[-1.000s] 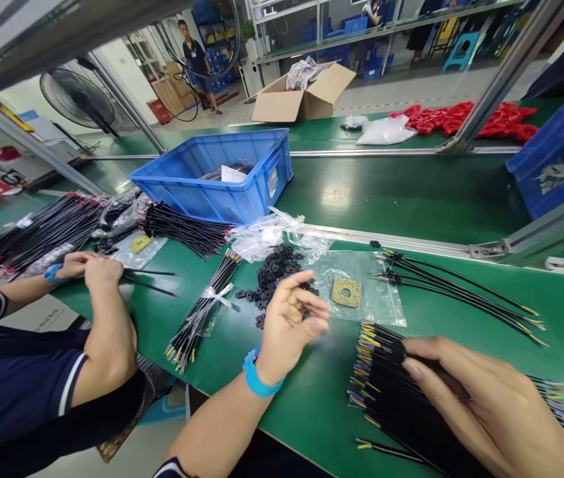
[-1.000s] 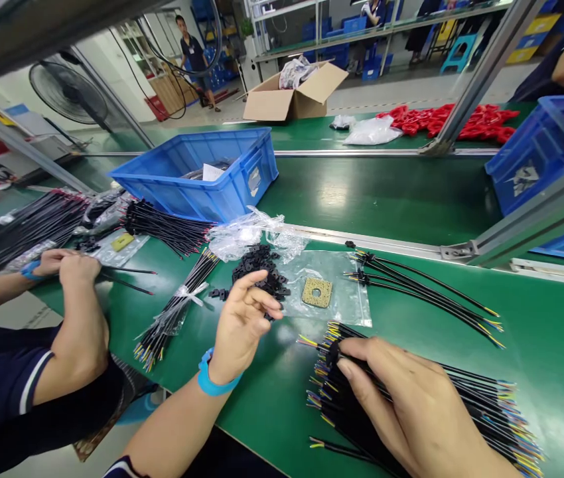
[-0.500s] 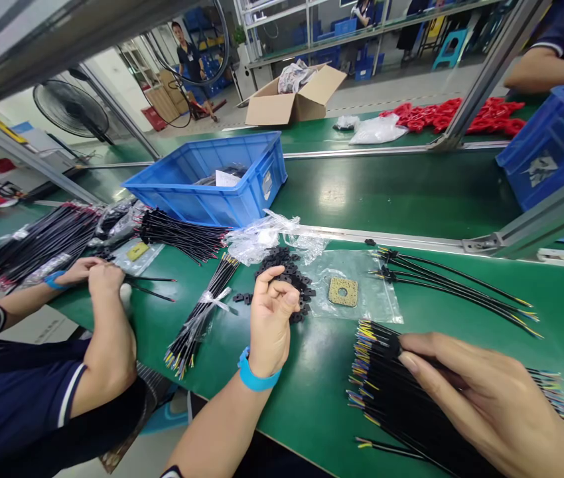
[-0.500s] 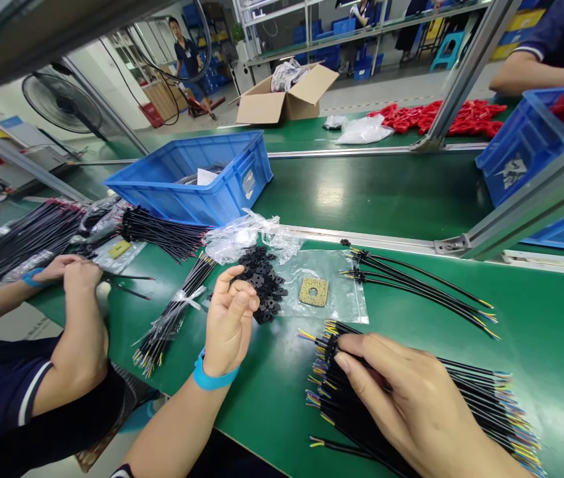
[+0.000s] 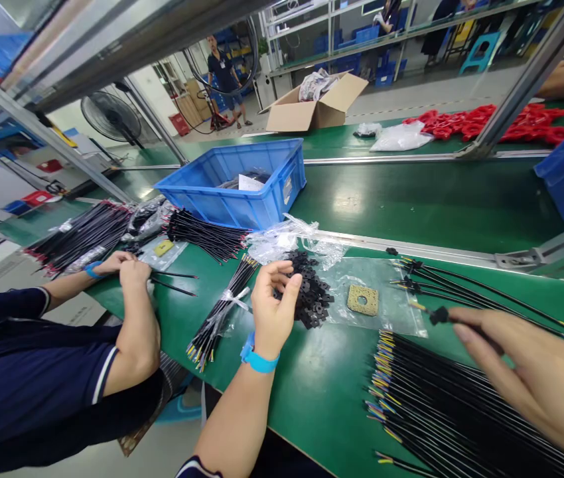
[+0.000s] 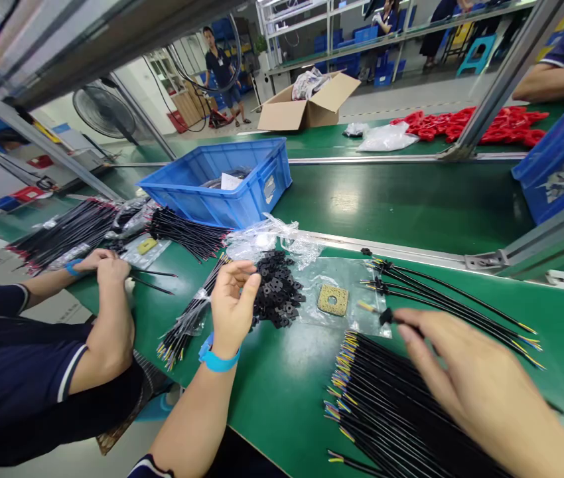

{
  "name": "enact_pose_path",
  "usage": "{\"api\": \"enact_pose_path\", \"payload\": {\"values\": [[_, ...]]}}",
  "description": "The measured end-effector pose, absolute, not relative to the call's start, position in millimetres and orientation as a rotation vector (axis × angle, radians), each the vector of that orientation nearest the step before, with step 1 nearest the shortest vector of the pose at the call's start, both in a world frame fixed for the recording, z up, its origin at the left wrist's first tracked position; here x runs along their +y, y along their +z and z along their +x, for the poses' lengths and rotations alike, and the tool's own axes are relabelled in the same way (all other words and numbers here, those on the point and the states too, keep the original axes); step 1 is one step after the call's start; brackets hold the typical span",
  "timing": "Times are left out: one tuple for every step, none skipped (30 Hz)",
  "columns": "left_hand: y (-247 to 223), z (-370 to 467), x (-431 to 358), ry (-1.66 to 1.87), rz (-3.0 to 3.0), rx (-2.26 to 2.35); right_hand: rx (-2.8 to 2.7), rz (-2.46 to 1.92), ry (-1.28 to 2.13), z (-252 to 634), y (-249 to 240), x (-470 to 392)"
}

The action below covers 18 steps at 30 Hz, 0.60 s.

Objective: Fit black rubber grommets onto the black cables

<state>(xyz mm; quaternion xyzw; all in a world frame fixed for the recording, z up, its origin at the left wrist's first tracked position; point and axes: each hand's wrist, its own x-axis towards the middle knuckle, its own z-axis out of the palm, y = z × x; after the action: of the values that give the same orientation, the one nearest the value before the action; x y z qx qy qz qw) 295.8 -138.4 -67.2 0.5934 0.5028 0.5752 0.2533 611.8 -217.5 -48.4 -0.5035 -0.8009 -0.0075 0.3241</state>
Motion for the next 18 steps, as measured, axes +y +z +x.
{"api": "enact_pose_path", "payload": {"values": [[-68,292,-136,1.469,1.792,1.435,-2.127,-1.364,-0.066,625,-58,-207],[-68,290,-134,1.353,1.956,1.486,-2.142,-1.401,-0.099,638,-67,-196],[-70,289,-133,1.233,2.098,1.521,-2.151,-1.457,-0.115,649,-77,-184],[-71,290,-133,1.110,2.216,1.543,-2.158,-1.509,-0.118,660,-86,-173],[-74,292,-133,0.991,2.312,1.555,-2.159,-1.550,-0.117,668,-94,-163],[-76,295,-134,0.877,2.392,1.557,-2.164,-1.584,-0.112,674,-99,-155],[-79,298,-135,0.771,2.460,1.551,-2.172,-1.610,-0.108,677,-102,-149],[-82,300,-136,0.678,2.516,1.541,-2.167,-1.628,-0.118,679,-103,-147],[-84,303,-136,0.596,2.563,1.533,-2.155,-1.638,-0.129,679,-102,-147],[-87,304,-136,0.530,2.600,1.530,-2.141,-1.644,-0.127,677,-100,-150],[-89,306,-136,0.479,2.629,1.533,-2.132,-1.643,-0.098,673,-97,-156],[-91,306,-136,0.440,2.650,1.537,-2.132,-1.632,-0.041,668,-93,-165],[-92,307,-135,0.412,2.667,1.538,-2.147,-1.614,0.046,663,-90,-175],[-93,307,-135,0.396,2.679,1.532,-2.176,-1.597,0.148,658,-87,-186],[-93,307,-135,0.397,2.686,1.527,-2.217,-1.583,0.244,652,-87,-197],[-92,308,-135,0.421,2.686,1.526,-2.256,-1.574,0.310,647,-87,-207],[-91,308,-136,0.471,2.676,1.525,-2.294,-1.568,0.353,643,-89,-216],[-90,308,-137,0.545,2.655,1.518,-2.326,-1.571,0.379,640,-92,-223]]}}
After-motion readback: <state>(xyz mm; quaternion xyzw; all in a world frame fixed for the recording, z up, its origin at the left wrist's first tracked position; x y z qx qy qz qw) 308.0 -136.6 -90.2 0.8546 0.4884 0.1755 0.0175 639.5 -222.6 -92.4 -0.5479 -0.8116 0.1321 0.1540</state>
